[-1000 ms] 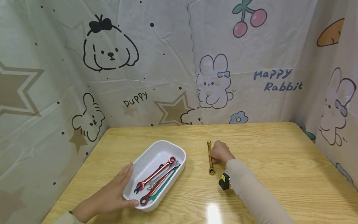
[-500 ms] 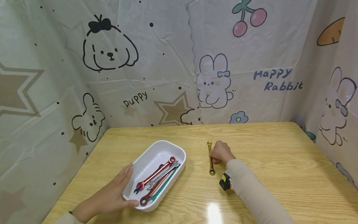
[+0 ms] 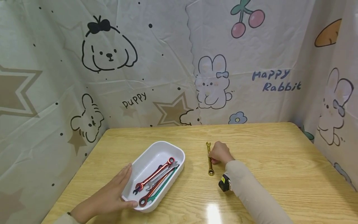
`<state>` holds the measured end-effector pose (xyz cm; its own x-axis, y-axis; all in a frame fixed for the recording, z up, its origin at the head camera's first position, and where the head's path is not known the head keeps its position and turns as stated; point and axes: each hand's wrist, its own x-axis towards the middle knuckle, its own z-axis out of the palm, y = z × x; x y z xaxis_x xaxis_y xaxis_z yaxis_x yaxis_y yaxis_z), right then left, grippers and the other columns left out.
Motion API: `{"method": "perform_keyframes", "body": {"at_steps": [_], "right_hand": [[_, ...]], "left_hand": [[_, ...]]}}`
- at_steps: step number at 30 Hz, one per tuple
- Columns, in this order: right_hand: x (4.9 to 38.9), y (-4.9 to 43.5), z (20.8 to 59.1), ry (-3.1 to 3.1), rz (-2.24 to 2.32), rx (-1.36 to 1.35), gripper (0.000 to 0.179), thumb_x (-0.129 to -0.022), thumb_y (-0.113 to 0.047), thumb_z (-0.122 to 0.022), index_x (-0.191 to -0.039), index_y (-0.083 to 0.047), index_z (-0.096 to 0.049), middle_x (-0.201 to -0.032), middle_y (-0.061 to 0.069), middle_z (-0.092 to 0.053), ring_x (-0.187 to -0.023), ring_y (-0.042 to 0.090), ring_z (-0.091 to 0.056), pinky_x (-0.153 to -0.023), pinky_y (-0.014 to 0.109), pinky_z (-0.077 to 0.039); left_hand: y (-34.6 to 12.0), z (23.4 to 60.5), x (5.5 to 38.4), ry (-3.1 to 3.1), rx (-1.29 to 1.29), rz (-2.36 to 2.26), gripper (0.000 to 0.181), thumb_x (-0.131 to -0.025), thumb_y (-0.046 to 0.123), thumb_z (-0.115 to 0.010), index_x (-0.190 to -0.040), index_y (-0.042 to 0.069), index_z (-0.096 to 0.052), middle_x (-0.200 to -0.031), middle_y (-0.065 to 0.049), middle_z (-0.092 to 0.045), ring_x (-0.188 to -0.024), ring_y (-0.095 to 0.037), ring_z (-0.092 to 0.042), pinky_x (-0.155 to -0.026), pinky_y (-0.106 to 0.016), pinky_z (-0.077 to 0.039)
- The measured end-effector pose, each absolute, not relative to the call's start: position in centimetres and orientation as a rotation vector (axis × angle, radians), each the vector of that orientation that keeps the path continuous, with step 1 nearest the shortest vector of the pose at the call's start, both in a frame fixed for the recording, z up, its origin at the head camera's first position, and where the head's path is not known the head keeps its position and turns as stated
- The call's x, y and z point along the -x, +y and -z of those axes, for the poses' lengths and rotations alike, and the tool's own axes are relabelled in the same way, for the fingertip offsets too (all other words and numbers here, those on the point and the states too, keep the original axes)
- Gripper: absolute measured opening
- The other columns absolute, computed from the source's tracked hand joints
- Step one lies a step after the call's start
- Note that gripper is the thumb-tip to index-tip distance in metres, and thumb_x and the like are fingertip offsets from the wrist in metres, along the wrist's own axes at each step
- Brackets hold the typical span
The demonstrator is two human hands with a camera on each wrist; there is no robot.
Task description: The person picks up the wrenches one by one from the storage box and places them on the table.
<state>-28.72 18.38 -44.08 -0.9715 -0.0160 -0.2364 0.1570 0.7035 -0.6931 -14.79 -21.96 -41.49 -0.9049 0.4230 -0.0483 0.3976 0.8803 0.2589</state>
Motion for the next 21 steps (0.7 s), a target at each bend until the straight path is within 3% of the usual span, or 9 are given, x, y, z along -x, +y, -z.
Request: {"method": "perform_keyframes", "body": {"at_steps": [11, 21], "right_hand": [[28.4, 18.8, 43.0, 2.705, 1.068, -0.049, 0.021, -0.085, -0.01, -0.065, -0.067, 0.0, -0.065, -0.056, 0.004, -0.061, -0.048, 0.01, -0.058, -0.049, 0.023, -0.05], [28.9, 18.0, 39.8, 2.708, 1.09, 0.113, 0.023, -0.09, -0.018, -0.065, -0.086, 0.005, -0.066, -0.07, 0.01, -0.065, -0.06, 0.015, -0.063, -0.064, 0.034, -0.057]], "left_hand": [[-22.0, 41.4, 14.9, 2.939, -0.625, -0.374, 0.124, -0.07, 0.081, -0.057, -0.153, 0.0, -0.012, -0.16, -0.015, -0.006, -0.146, -0.035, -0.011, -0.114, -0.053, -0.023], [-22.0, 41.8, 15.0, 2.94, -0.587, -0.362, 0.125, -0.068, 0.082, -0.058, -0.153, 0.002, -0.011, -0.16, -0.015, -0.008, -0.146, -0.033, -0.012, -0.114, -0.053, -0.021]]}}
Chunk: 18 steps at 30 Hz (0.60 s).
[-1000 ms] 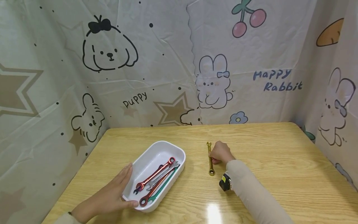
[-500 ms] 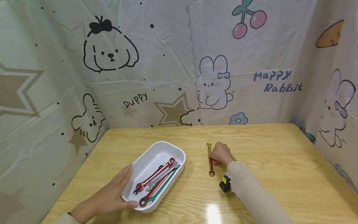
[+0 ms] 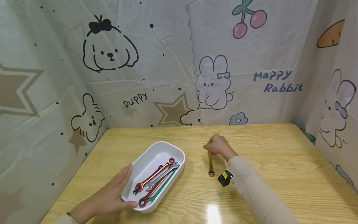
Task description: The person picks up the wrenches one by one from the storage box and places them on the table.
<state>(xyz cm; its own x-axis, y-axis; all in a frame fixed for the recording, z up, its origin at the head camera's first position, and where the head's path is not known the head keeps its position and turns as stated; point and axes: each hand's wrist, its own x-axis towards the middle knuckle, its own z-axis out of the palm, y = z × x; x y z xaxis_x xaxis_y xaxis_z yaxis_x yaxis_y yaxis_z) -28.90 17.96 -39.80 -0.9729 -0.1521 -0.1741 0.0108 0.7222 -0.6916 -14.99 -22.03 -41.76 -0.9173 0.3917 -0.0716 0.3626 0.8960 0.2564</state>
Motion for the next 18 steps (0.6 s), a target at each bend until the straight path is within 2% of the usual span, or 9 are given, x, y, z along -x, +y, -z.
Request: {"method": "perform_keyframes", "body": {"at_steps": [4, 10, 18], "right_hand": [[29.0, 16.6, 38.0, 2.707, 1.112, 0.171, 0.022, -0.091, -0.018, -0.065, -0.09, 0.003, -0.065, -0.074, 0.011, -0.063, -0.064, 0.017, -0.063, -0.068, 0.036, -0.058], [28.4, 13.8, 35.2, 2.706, 1.125, 0.274, 0.022, -0.089, -0.018, -0.068, -0.096, 0.003, -0.064, -0.083, 0.011, -0.063, -0.075, 0.024, -0.067, -0.068, 0.031, -0.058], [27.6, 9.2, 32.5, 2.692, 1.088, 0.479, 0.022, -0.088, -0.018, -0.07, -0.099, 0.001, -0.066, -0.086, 0.011, -0.068, -0.073, 0.022, -0.067, -0.064, 0.029, -0.056]], "left_hand": [[-22.1, 41.8, 14.9, 2.946, -0.595, -0.368, 0.125, -0.069, 0.081, -0.059, -0.153, 0.001, -0.012, -0.161, -0.014, -0.007, -0.146, -0.033, -0.011, -0.114, -0.053, -0.022], [-22.0, 41.7, 14.8, 2.953, -0.606, -0.352, 0.124, -0.07, 0.081, -0.058, -0.153, 0.001, -0.011, -0.16, -0.014, -0.006, -0.146, -0.032, -0.011, -0.115, -0.052, -0.021], [-21.9, 41.5, 14.8, 2.931, -0.593, -0.357, 0.124, -0.07, 0.081, -0.057, -0.153, 0.002, -0.011, -0.161, -0.014, -0.006, -0.147, -0.033, -0.01, -0.115, -0.052, -0.02]]}}
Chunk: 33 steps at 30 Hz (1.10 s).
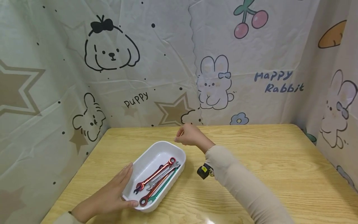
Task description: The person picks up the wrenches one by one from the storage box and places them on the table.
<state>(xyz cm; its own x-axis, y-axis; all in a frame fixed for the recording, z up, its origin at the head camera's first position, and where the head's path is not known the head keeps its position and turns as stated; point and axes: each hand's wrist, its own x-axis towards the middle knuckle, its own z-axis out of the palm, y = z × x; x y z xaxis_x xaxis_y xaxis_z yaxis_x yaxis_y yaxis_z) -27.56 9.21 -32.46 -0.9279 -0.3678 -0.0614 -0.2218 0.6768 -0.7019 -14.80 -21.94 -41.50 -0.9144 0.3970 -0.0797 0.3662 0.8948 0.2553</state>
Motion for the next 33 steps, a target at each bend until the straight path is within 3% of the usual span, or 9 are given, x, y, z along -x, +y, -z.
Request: {"method": "perform_keyframes", "body": {"at_steps": [5, 16, 24, 33], "right_hand": [[27.2, 6.6, 31.7, 2.659, 1.092, 0.551, 0.021, -0.087, -0.019, -0.071, -0.098, -0.002, -0.067, -0.084, 0.008, -0.069, -0.069, 0.018, -0.066, -0.064, 0.029, -0.056], [27.3, 1.9, 33.1, 2.504, 1.174, 0.642, 0.02, -0.086, -0.018, -0.073, -0.097, -0.003, -0.066, -0.083, 0.006, -0.067, -0.074, 0.023, -0.067, -0.062, 0.025, -0.055], [27.6, 0.0, 34.7, 2.44, 1.129, 0.635, 0.016, -0.086, -0.018, -0.072, -0.093, -0.004, -0.067, -0.082, 0.007, -0.066, -0.081, 0.031, -0.068, -0.073, 0.038, -0.058], [27.5, -1.0, 35.6, 2.401, 1.036, 0.657, 0.013, -0.086, -0.017, -0.073, -0.09, -0.006, -0.068, -0.078, 0.004, -0.065, -0.077, 0.025, -0.067, -0.072, 0.035, -0.057]], "left_hand": [[-22.0, 41.4, 14.9, 2.946, -0.635, -0.376, 0.123, -0.071, 0.079, -0.059, -0.152, -0.001, -0.013, -0.16, -0.017, -0.009, -0.146, -0.035, -0.013, -0.114, -0.052, -0.022], [-22.3, 41.3, 15.0, 2.931, -0.645, -0.366, 0.122, -0.072, 0.079, -0.058, -0.153, 0.0, -0.012, -0.16, -0.015, -0.008, -0.146, -0.035, -0.012, -0.114, -0.053, -0.022], [-22.3, 41.7, 15.1, 2.921, -0.642, -0.37, 0.122, -0.072, 0.079, -0.058, -0.152, 0.0, -0.012, -0.16, -0.016, -0.006, -0.146, -0.035, -0.01, -0.115, -0.053, -0.02], [-22.2, 41.8, 14.9, 2.938, -0.658, -0.362, 0.121, -0.072, 0.079, -0.057, -0.152, -0.001, -0.012, -0.16, -0.016, -0.007, -0.146, -0.034, -0.011, -0.115, -0.053, -0.02]]}}
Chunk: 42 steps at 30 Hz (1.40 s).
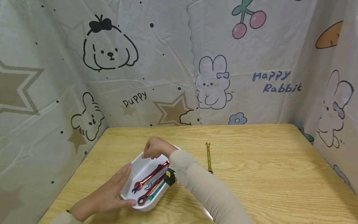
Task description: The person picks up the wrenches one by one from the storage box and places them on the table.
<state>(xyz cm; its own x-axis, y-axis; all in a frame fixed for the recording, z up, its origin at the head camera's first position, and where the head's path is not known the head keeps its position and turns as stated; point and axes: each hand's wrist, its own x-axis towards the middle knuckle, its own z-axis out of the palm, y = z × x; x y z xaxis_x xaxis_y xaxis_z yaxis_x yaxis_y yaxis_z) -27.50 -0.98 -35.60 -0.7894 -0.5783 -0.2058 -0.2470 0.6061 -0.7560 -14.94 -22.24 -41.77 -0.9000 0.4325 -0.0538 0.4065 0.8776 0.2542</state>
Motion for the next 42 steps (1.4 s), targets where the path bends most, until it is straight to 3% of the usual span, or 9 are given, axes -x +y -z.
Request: {"method": "perform_keyframes", "body": {"at_steps": [11, 21, 33, 36, 42], "right_hand": [[27.8, -2.2, 37.5, 2.417, 0.907, 0.603, 0.01, -0.085, -0.02, -0.074, -0.088, -0.012, -0.068, -0.08, 0.0, -0.067, -0.079, 0.019, -0.067, -0.069, 0.029, -0.054], [27.9, -2.7, 39.6, 2.374, 0.79, 0.742, 0.013, -0.083, -0.009, -0.074, -0.094, -0.008, -0.068, -0.077, -0.001, -0.061, -0.07, 0.01, -0.055, -0.063, 0.022, -0.045], [28.1, -3.7, 39.0, 2.375, 0.71, 0.83, 0.007, -0.086, -0.015, -0.072, -0.089, -0.01, -0.068, -0.078, -0.002, -0.061, -0.069, 0.01, -0.056, -0.061, 0.021, -0.044], [28.1, -4.1, 38.5, 2.378, 0.709, 0.813, 0.008, -0.087, -0.017, -0.071, -0.086, -0.009, -0.07, -0.077, -0.003, -0.062, -0.071, 0.014, -0.06, -0.063, 0.024, -0.047], [28.0, -4.4, 38.5, 2.336, 0.709, 0.753, 0.011, -0.09, -0.018, -0.067, -0.087, -0.008, -0.071, -0.08, -0.002, -0.065, -0.085, 0.023, -0.066, -0.08, 0.039, -0.053]], "left_hand": [[-22.2, 41.4, 14.8, 2.941, -0.672, -0.375, 0.12, -0.073, 0.077, -0.058, -0.151, -0.003, -0.014, -0.159, -0.019, -0.009, -0.146, -0.036, -0.012, -0.114, -0.053, -0.021], [-22.0, 41.2, 14.7, 2.932, -0.69, -0.372, 0.119, -0.074, 0.075, -0.06, -0.151, -0.003, -0.015, -0.159, -0.02, -0.011, -0.145, -0.037, -0.013, -0.114, -0.054, -0.022], [-22.2, 41.2, 14.9, 2.936, -0.688, -0.344, 0.118, -0.074, 0.075, -0.059, -0.152, -0.002, -0.015, -0.159, -0.018, -0.009, -0.145, -0.036, -0.013, -0.115, -0.051, -0.021], [-22.2, 41.3, 14.9, 2.936, -0.676, -0.345, 0.118, -0.074, 0.076, -0.059, -0.152, -0.002, -0.014, -0.16, -0.018, -0.008, -0.146, -0.035, -0.012, -0.115, -0.052, -0.02], [-22.2, 41.4, 14.9, 2.937, -0.668, -0.353, 0.119, -0.074, 0.075, -0.06, -0.152, -0.001, -0.014, -0.16, -0.017, -0.008, -0.146, -0.035, -0.012, -0.115, -0.051, -0.02]]}}
